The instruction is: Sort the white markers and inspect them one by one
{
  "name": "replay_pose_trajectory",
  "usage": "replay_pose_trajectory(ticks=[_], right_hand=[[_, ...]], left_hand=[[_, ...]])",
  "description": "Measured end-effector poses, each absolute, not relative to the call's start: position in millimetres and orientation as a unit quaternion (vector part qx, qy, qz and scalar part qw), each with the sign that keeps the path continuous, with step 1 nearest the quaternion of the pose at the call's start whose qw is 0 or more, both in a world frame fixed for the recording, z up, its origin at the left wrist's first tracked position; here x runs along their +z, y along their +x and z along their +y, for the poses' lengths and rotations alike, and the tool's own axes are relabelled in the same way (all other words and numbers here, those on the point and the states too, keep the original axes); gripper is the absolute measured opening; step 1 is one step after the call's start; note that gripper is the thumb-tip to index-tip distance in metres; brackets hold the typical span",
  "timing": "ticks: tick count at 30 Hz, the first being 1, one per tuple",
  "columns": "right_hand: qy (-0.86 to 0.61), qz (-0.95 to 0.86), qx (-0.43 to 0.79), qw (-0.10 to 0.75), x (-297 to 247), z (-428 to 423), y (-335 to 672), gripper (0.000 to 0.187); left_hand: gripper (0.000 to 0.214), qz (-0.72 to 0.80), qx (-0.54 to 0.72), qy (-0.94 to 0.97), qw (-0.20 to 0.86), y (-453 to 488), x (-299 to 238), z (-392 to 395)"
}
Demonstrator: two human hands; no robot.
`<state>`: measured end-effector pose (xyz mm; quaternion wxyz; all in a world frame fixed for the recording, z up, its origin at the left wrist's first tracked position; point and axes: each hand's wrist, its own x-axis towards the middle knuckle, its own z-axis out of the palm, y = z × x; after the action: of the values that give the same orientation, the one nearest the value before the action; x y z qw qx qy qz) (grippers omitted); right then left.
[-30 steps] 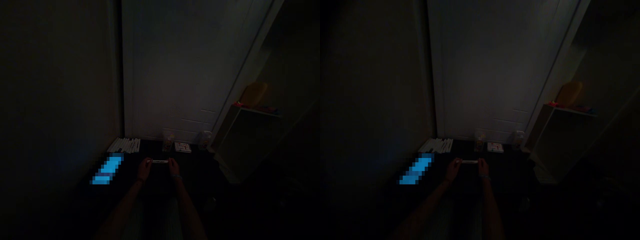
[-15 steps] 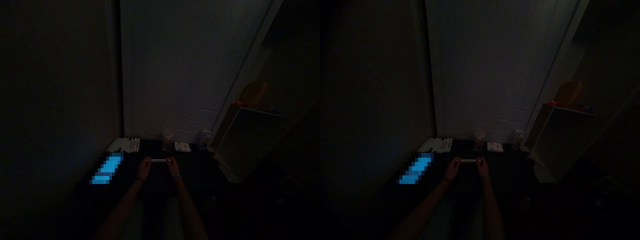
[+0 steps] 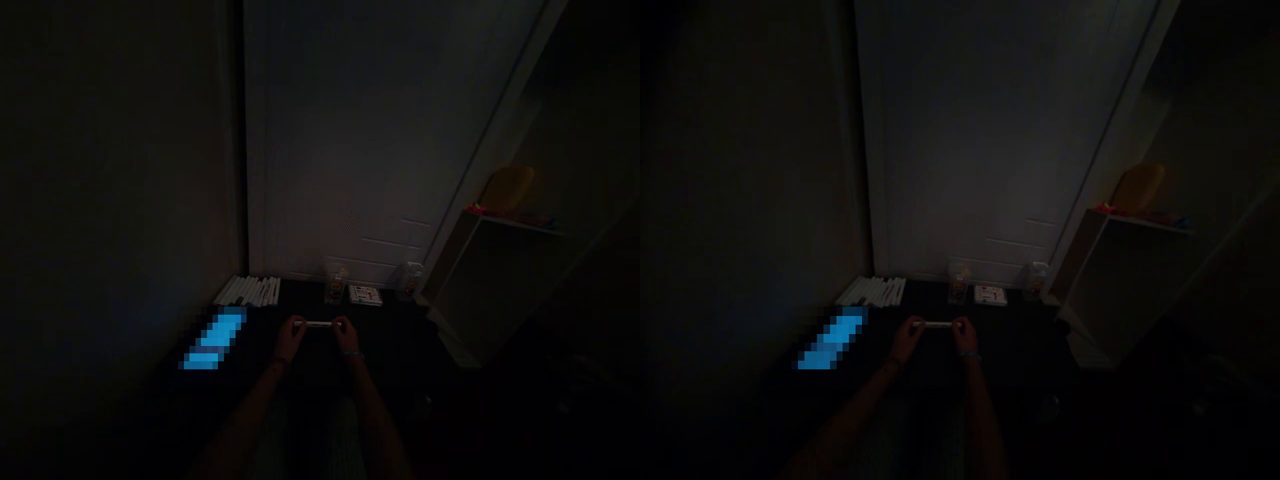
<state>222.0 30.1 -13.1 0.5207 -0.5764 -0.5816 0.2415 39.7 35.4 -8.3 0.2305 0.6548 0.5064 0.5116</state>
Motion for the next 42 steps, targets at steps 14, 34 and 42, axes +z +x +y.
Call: replay_pose_trajectory(ticks=[14,34,42], right_hand=[[-0.566,-0.62,0.224,0.495,-18.4,32.7,224.6,0.027],[-0.593,-0.612,0.231,0.47,-15.1,30.2,223.6,0.024],[-0.586,-0.613,0.239,0.473,-12.4,29.5,223.7,0.023]], left_hand=[[0.024,0.517,0.489,0.666,0.224,40.4,-5.1,35.4],[0.021,0.53,0.482,0.659,0.229,41.1,-9.0,37.1],[0.023,0.529,0.481,0.661,0.229,41.0,-5.0,34.4]])
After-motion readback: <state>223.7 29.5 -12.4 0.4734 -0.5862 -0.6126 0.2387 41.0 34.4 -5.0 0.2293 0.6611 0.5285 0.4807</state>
